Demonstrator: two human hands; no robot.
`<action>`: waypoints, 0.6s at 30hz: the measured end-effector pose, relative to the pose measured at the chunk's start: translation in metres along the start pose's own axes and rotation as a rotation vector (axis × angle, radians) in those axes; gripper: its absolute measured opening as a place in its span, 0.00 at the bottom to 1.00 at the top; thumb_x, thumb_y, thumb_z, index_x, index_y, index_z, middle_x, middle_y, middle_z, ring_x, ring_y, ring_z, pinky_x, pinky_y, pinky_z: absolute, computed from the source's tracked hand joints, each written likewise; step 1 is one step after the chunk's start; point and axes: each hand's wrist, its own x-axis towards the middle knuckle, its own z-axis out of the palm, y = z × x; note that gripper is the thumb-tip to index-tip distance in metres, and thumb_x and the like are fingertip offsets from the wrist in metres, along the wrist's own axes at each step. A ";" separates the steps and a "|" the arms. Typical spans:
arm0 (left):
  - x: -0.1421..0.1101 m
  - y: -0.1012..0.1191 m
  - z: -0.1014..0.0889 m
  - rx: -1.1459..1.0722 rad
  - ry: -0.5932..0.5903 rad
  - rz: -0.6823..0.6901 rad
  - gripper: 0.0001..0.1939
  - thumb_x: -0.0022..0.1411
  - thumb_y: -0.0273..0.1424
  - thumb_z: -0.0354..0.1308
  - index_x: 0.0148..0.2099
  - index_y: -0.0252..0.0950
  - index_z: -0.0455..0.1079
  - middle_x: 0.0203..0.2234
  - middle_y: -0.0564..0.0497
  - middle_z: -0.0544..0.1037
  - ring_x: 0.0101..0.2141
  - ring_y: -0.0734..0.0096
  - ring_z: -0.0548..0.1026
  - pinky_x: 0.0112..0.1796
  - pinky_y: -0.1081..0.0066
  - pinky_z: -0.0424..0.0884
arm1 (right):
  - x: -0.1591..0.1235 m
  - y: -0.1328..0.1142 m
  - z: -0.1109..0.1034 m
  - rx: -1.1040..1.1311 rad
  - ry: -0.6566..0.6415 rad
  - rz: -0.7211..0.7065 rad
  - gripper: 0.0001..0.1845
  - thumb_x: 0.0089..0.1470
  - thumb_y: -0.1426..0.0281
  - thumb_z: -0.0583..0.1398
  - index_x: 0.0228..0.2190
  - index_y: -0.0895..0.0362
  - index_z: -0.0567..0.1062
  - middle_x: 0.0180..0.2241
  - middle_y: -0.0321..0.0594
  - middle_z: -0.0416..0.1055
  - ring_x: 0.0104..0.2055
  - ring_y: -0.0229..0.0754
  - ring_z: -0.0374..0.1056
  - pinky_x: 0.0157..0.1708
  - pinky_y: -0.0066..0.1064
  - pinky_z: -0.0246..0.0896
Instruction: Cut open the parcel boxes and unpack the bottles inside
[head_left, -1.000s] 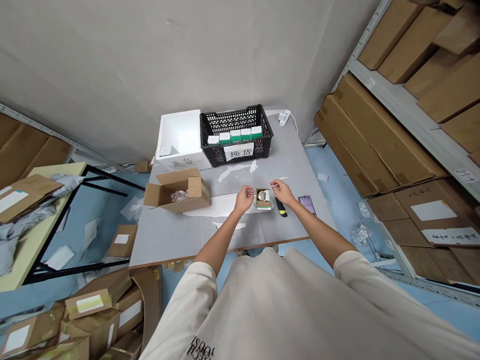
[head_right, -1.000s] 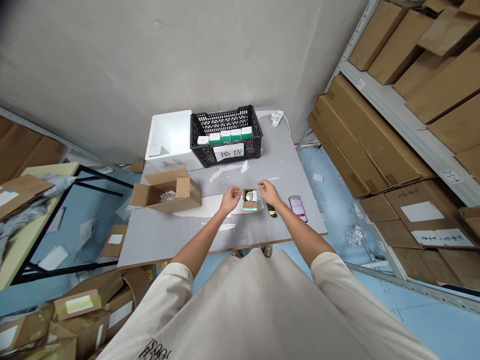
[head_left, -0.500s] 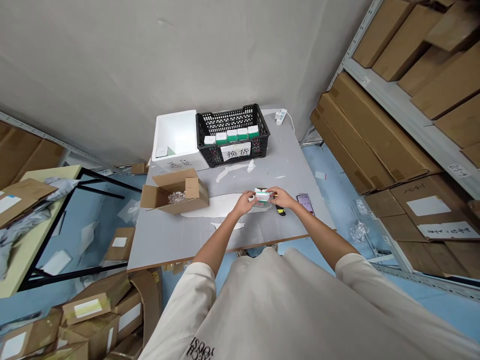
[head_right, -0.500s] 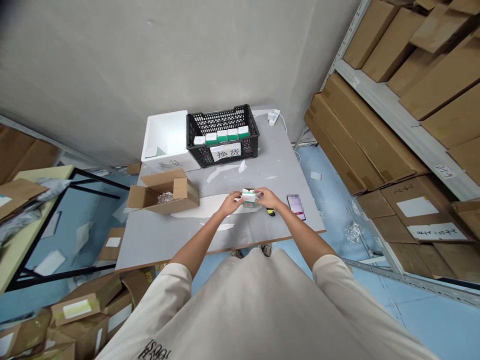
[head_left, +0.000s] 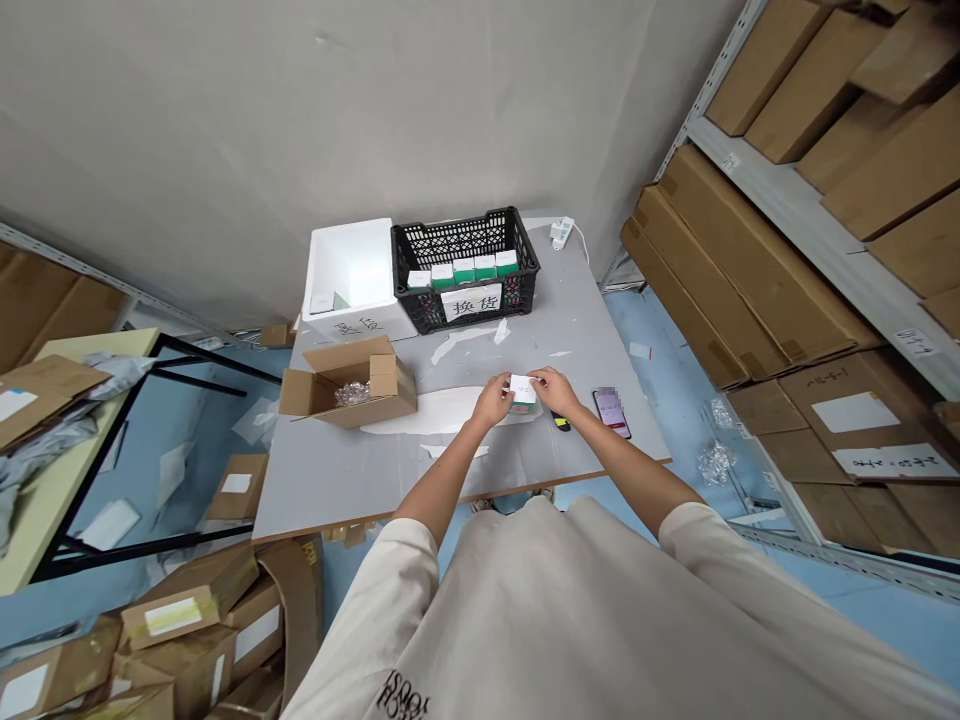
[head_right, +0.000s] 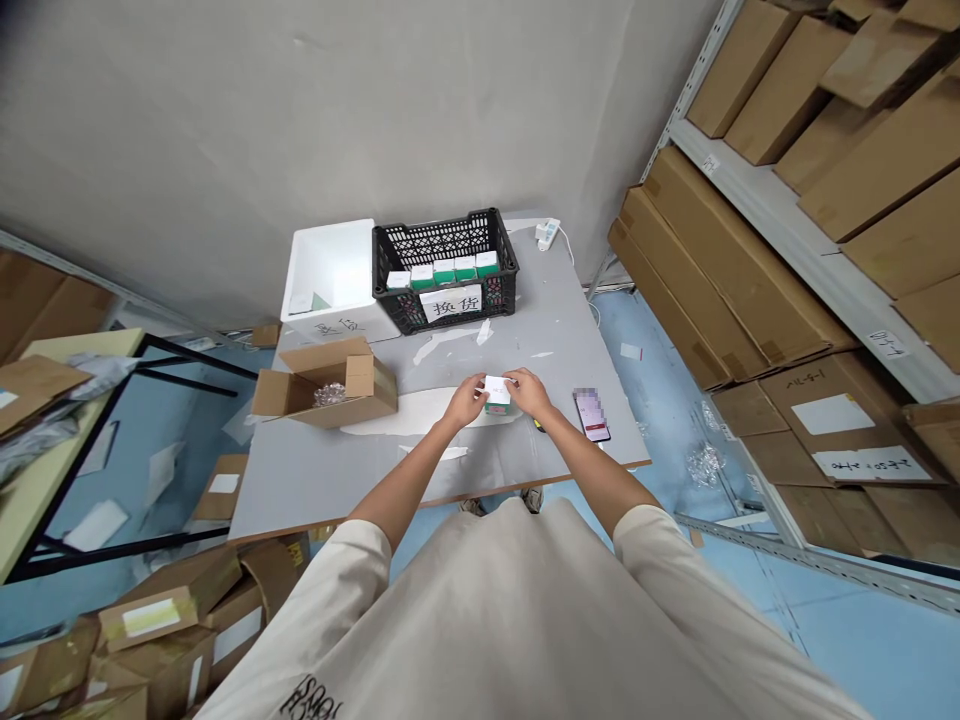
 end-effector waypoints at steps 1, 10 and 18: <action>-0.001 0.001 -0.001 0.007 -0.006 0.000 0.27 0.64 0.28 0.57 0.65 0.38 0.66 0.50 0.43 0.76 0.40 0.65 0.79 0.51 0.61 0.75 | 0.000 -0.001 0.000 -0.017 -0.005 0.001 0.16 0.62 0.70 0.58 0.46 0.53 0.83 0.46 0.43 0.78 0.40 0.43 0.73 0.49 0.35 0.68; -0.002 0.009 -0.007 0.087 -0.059 -0.012 0.28 0.66 0.27 0.55 0.68 0.37 0.65 0.51 0.42 0.74 0.40 0.65 0.79 0.51 0.62 0.74 | 0.007 -0.001 0.008 -0.021 0.041 0.091 0.14 0.58 0.71 0.60 0.44 0.53 0.82 0.45 0.41 0.79 0.40 0.44 0.74 0.47 0.35 0.68; -0.005 0.006 -0.005 0.231 -0.124 0.018 0.29 0.72 0.33 0.49 0.73 0.41 0.59 0.52 0.41 0.73 0.46 0.59 0.78 0.52 0.61 0.73 | 0.019 0.001 0.014 0.006 0.063 0.212 0.09 0.53 0.74 0.62 0.35 0.52 0.81 0.39 0.38 0.81 0.40 0.43 0.75 0.46 0.35 0.69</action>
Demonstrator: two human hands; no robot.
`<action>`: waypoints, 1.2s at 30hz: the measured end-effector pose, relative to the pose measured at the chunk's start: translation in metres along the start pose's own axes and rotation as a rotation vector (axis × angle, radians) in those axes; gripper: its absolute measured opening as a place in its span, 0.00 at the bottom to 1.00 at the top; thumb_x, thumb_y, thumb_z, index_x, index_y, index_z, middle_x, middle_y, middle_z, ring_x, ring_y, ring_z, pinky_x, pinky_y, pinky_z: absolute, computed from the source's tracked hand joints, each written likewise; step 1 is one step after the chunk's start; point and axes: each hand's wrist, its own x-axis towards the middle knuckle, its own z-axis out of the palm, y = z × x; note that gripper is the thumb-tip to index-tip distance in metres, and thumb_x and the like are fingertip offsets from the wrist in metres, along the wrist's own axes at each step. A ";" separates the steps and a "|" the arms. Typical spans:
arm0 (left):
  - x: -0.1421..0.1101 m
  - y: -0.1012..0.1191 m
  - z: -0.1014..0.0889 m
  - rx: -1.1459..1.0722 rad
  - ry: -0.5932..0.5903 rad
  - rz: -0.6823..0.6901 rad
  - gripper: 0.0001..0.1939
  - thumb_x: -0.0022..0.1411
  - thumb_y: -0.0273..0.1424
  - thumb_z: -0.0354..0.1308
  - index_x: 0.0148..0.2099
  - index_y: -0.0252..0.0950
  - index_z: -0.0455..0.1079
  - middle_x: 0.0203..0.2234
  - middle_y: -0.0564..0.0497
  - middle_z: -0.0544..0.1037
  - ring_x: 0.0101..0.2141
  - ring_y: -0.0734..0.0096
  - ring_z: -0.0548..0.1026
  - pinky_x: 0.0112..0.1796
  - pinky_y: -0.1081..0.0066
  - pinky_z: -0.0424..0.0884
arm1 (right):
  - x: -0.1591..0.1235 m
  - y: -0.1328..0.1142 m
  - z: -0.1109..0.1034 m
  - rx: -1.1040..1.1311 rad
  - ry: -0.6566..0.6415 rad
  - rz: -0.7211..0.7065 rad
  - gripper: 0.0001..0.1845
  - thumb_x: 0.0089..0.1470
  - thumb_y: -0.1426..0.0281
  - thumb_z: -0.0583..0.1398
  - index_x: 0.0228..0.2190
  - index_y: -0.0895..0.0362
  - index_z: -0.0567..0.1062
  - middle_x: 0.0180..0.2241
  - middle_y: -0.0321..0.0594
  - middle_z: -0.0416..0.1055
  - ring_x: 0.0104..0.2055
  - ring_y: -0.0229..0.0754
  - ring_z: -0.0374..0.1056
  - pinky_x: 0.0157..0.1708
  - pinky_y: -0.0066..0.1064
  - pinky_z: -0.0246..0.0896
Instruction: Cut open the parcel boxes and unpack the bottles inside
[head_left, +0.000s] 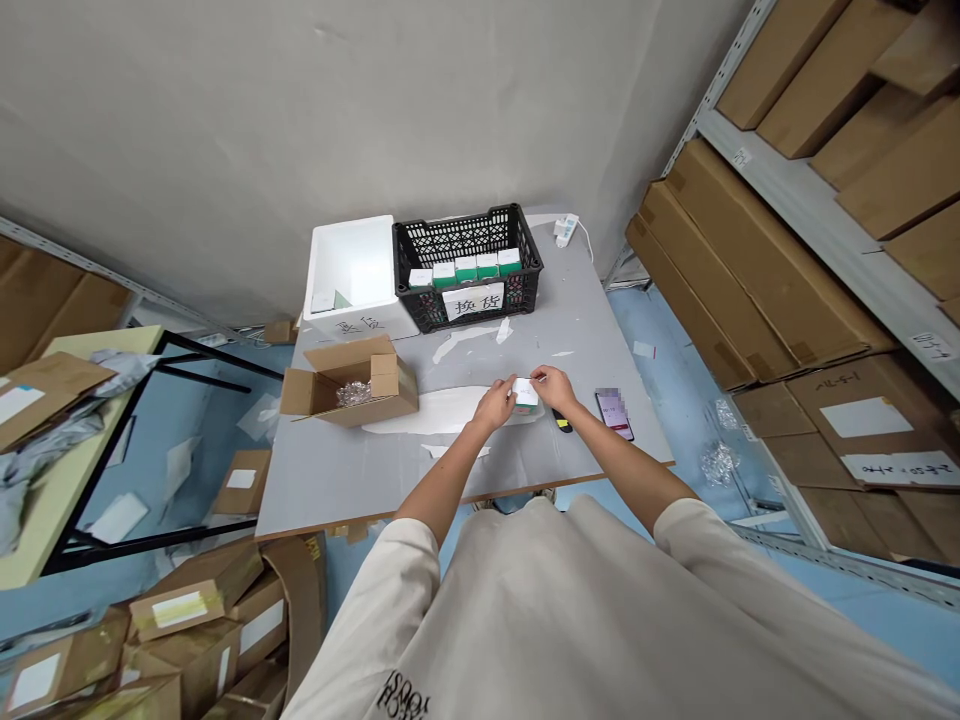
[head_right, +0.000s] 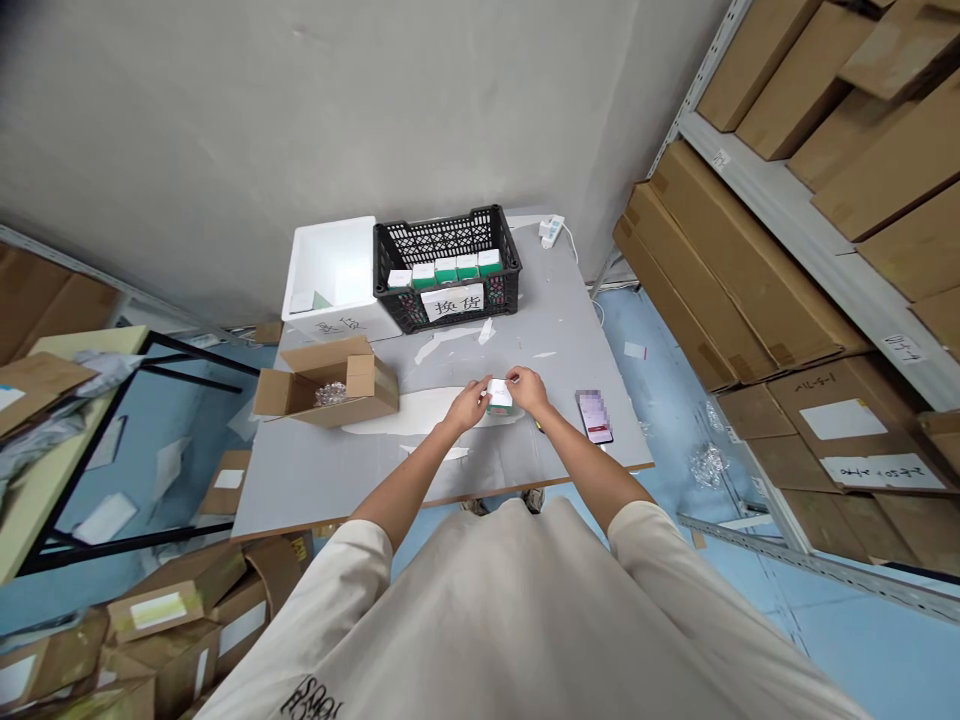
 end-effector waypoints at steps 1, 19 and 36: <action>-0.001 0.000 0.000 0.019 -0.002 -0.011 0.29 0.72 0.33 0.48 0.73 0.41 0.58 0.52 0.41 0.73 0.47 0.57 0.78 0.52 0.60 0.73 | 0.001 0.000 0.001 0.007 -0.001 0.013 0.08 0.52 0.74 0.62 0.34 0.52 0.80 0.39 0.38 0.81 0.40 0.44 0.75 0.46 0.35 0.69; 0.008 0.000 0.002 -0.121 0.148 0.095 0.27 0.64 0.23 0.54 0.64 0.38 0.68 0.57 0.42 0.71 0.57 0.56 0.72 0.61 0.57 0.67 | 0.002 -0.006 -0.009 0.157 0.002 -0.153 0.14 0.50 0.77 0.57 0.33 0.54 0.81 0.37 0.40 0.76 0.36 0.41 0.72 0.45 0.35 0.70; 0.005 -0.003 0.005 -0.015 0.130 0.067 0.25 0.68 0.27 0.54 0.65 0.39 0.69 0.61 0.40 0.70 0.60 0.52 0.70 0.63 0.54 0.65 | -0.012 -0.005 -0.011 -0.295 -0.144 -0.407 0.17 0.63 0.64 0.61 0.51 0.54 0.81 0.52 0.49 0.75 0.54 0.56 0.66 0.57 0.46 0.60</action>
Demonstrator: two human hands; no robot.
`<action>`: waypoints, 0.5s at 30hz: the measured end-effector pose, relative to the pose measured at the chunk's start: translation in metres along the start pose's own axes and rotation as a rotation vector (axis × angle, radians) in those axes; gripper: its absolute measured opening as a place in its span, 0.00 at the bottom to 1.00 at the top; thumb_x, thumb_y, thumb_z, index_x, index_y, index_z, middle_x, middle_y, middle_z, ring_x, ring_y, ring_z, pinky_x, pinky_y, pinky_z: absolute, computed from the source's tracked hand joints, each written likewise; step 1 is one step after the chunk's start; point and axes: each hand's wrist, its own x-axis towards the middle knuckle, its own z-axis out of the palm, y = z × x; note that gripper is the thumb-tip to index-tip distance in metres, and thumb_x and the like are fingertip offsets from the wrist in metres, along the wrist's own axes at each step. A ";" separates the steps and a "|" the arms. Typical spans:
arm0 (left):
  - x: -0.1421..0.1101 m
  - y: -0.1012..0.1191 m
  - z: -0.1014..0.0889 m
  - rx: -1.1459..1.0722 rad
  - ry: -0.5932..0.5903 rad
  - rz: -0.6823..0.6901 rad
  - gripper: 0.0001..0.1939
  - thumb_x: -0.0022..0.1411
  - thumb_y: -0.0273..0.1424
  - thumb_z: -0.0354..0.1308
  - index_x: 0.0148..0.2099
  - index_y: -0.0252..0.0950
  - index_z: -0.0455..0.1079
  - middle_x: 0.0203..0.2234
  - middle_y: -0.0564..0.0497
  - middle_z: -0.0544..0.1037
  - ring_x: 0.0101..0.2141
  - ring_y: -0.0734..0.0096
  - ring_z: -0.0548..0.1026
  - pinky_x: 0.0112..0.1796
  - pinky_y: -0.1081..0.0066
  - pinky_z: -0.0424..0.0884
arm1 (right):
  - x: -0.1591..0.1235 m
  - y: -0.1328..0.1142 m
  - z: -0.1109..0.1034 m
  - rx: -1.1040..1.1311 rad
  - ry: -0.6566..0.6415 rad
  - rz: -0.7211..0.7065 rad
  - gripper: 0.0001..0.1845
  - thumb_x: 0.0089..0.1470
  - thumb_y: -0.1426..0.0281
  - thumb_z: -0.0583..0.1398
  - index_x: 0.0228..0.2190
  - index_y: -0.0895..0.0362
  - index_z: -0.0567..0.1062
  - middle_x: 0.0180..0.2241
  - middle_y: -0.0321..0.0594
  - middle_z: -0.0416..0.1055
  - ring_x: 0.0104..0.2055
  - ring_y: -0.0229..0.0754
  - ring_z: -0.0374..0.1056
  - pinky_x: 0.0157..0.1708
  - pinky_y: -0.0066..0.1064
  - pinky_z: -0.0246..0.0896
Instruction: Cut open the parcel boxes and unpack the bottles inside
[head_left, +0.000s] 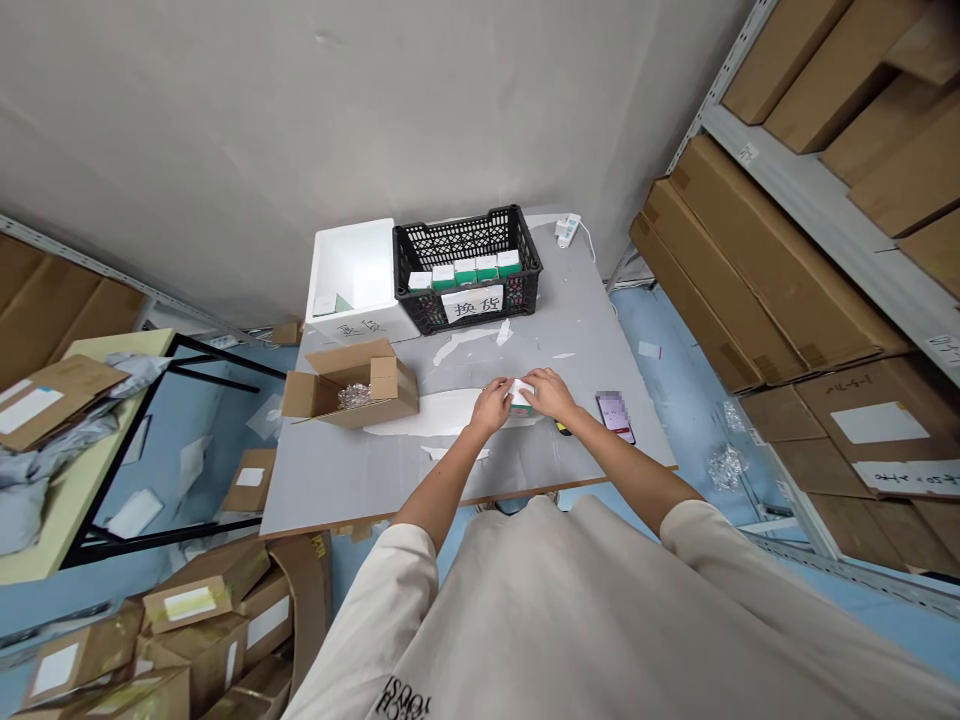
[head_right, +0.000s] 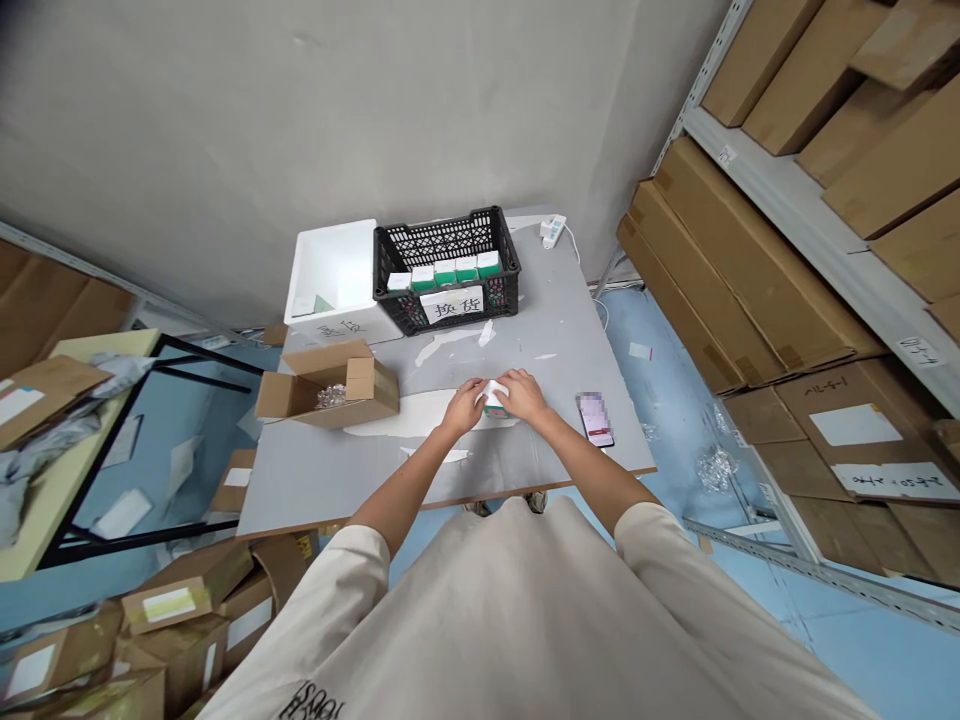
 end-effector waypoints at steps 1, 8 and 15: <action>0.000 0.000 0.000 0.022 -0.012 -0.003 0.25 0.68 0.27 0.53 0.66 0.40 0.69 0.61 0.40 0.71 0.60 0.52 0.71 0.62 0.54 0.65 | -0.004 0.000 -0.001 -0.036 -0.020 -0.042 0.22 0.61 0.60 0.63 0.55 0.54 0.78 0.56 0.51 0.73 0.58 0.58 0.64 0.60 0.48 0.58; -0.007 0.007 0.008 0.075 0.055 -0.043 0.24 0.73 0.31 0.50 0.68 0.40 0.67 0.63 0.42 0.71 0.61 0.54 0.71 0.61 0.58 0.68 | -0.031 -0.002 0.015 -0.197 -0.077 -0.112 0.38 0.63 0.61 0.61 0.70 0.58 0.59 0.72 0.57 0.52 0.71 0.62 0.52 0.69 0.54 0.43; -0.027 0.015 0.020 0.103 0.050 -0.123 0.26 0.76 0.33 0.43 0.73 0.40 0.59 0.58 0.41 0.75 0.56 0.56 0.75 0.54 0.60 0.73 | -0.031 -0.009 0.012 -0.340 -0.156 -0.076 0.39 0.66 0.60 0.56 0.71 0.65 0.55 0.73 0.61 0.50 0.67 0.64 0.58 0.63 0.51 0.53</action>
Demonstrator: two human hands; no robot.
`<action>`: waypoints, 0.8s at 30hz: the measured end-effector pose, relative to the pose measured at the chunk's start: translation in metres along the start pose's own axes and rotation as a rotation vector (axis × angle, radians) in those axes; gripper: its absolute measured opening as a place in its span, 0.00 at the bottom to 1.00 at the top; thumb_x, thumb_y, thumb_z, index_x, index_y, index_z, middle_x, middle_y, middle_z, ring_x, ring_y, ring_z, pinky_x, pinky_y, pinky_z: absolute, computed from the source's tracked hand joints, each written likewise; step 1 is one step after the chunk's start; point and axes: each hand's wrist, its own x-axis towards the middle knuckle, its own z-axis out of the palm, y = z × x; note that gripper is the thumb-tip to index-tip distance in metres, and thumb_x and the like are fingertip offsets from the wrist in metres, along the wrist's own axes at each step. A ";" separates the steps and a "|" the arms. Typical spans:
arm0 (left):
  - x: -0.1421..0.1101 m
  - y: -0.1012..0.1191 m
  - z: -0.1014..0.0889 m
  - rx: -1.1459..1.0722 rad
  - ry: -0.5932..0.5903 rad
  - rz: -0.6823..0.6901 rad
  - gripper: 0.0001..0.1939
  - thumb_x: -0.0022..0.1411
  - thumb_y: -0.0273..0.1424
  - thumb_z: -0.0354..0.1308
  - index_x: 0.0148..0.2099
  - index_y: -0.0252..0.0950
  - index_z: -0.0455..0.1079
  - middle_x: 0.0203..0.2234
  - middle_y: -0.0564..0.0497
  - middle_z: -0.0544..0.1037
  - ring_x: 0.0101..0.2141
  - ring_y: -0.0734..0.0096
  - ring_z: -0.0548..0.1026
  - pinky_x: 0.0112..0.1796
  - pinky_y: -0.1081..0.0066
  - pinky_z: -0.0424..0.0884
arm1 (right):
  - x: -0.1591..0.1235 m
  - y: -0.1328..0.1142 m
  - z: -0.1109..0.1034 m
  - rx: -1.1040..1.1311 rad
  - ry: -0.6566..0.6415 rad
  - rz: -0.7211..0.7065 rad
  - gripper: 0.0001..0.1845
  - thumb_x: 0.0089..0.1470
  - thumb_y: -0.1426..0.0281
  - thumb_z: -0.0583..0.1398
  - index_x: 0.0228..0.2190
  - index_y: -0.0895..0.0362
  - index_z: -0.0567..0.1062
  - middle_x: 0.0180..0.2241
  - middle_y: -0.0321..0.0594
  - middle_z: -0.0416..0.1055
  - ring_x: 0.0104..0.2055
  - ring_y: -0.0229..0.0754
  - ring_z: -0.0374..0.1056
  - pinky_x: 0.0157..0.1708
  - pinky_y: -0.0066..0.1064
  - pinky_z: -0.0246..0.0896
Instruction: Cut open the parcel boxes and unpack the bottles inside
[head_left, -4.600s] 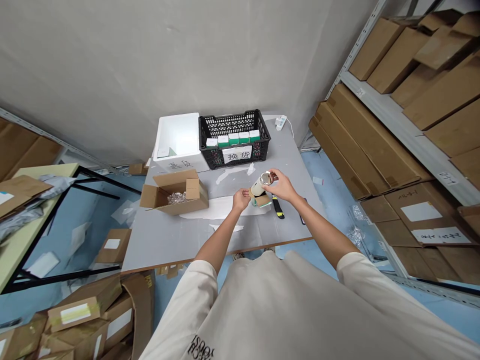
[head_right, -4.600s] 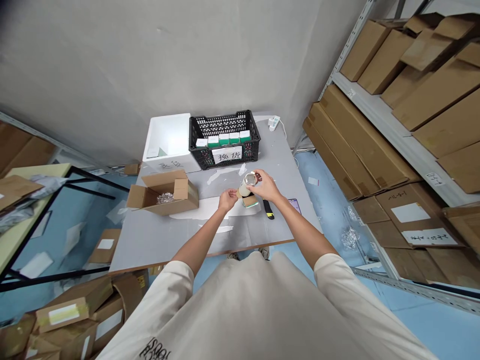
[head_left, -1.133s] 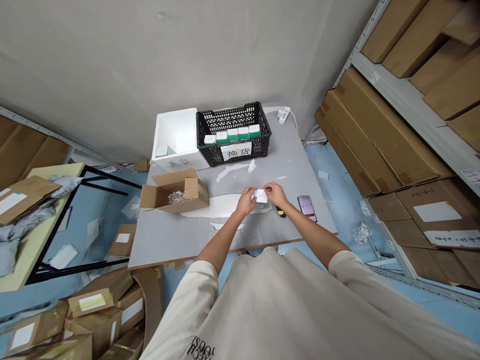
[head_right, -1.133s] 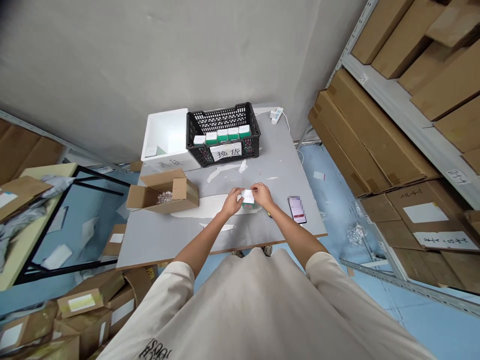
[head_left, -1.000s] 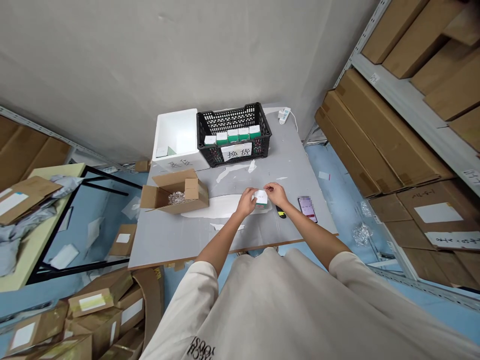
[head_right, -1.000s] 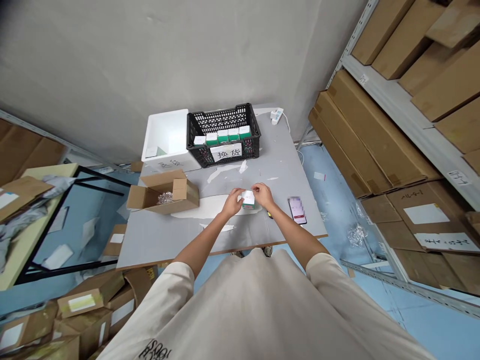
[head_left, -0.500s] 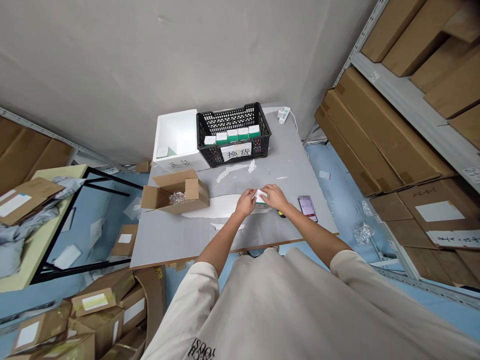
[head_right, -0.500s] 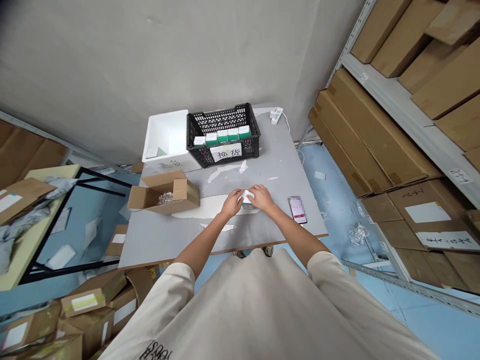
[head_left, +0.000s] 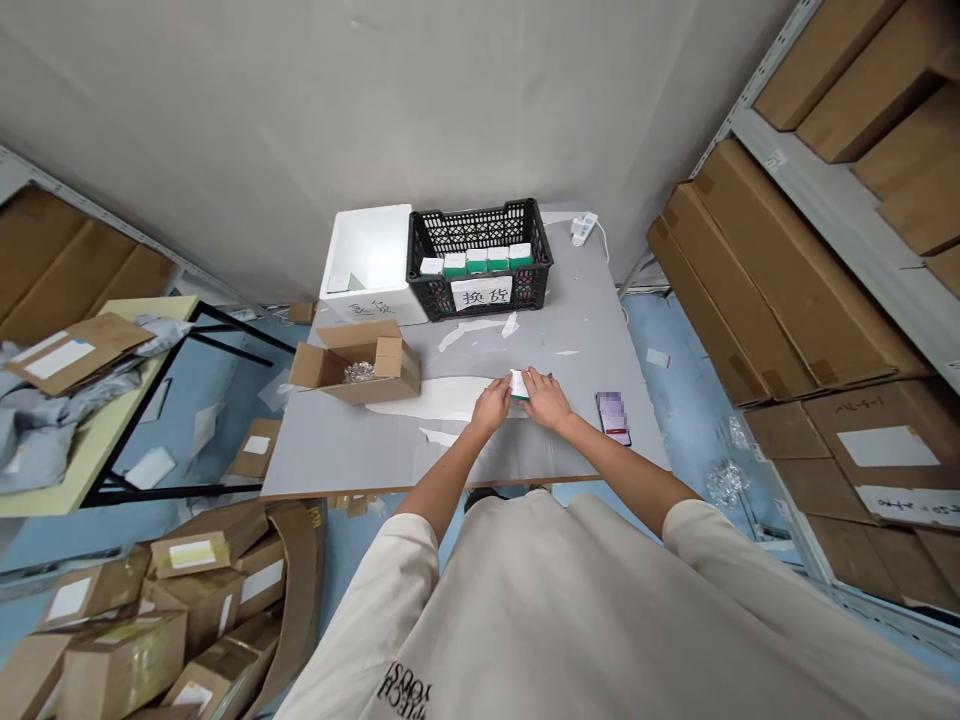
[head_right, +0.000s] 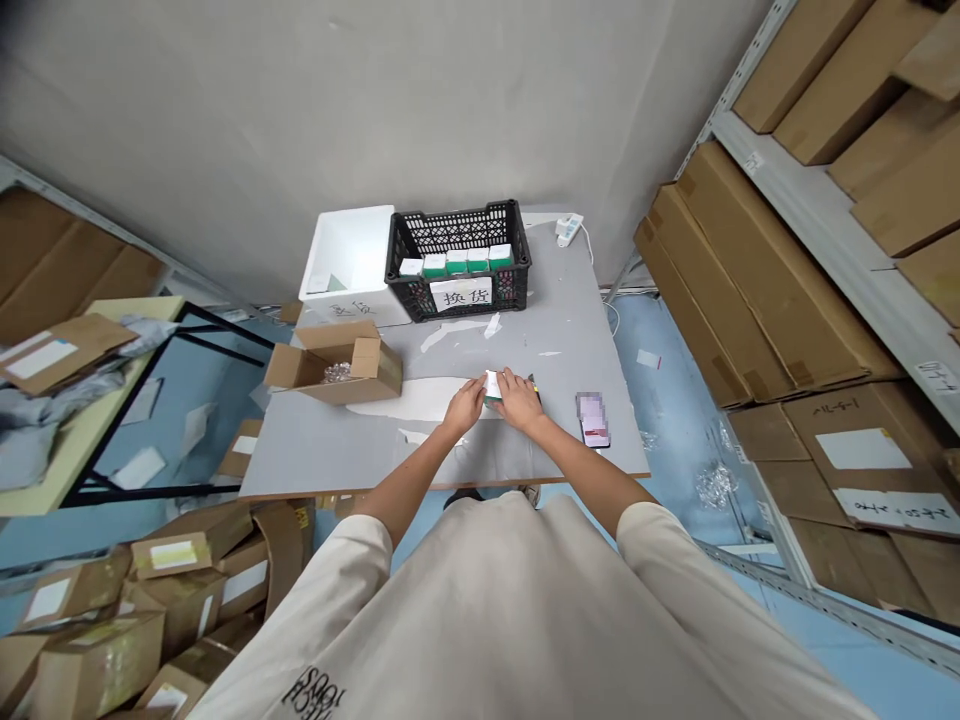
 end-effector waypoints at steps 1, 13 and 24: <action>-0.002 0.000 0.000 -0.006 -0.002 0.011 0.27 0.76 0.33 0.43 0.74 0.39 0.58 0.59 0.40 0.74 0.56 0.55 0.75 0.55 0.59 0.73 | 0.000 0.000 -0.002 -0.001 -0.005 0.002 0.38 0.66 0.61 0.56 0.70 0.64 0.55 0.72 0.60 0.51 0.65 0.63 0.60 0.61 0.50 0.55; 0.003 -0.028 -0.052 -0.143 0.084 0.263 0.27 0.76 0.40 0.48 0.72 0.39 0.60 0.62 0.39 0.69 0.62 0.57 0.69 0.61 0.57 0.69 | 0.037 -0.017 -0.050 0.043 0.117 -0.070 0.30 0.60 0.58 0.63 0.60 0.57 0.72 0.58 0.54 0.71 0.52 0.59 0.69 0.53 0.44 0.60; 0.042 -0.087 -0.253 -0.232 0.526 0.454 0.25 0.77 0.43 0.46 0.69 0.41 0.64 0.62 0.41 0.70 0.63 0.60 0.69 0.64 0.60 0.66 | 0.176 -0.141 -0.176 0.011 0.441 -0.274 0.32 0.63 0.54 0.61 0.63 0.53 0.67 0.63 0.51 0.66 0.58 0.60 0.66 0.54 0.47 0.62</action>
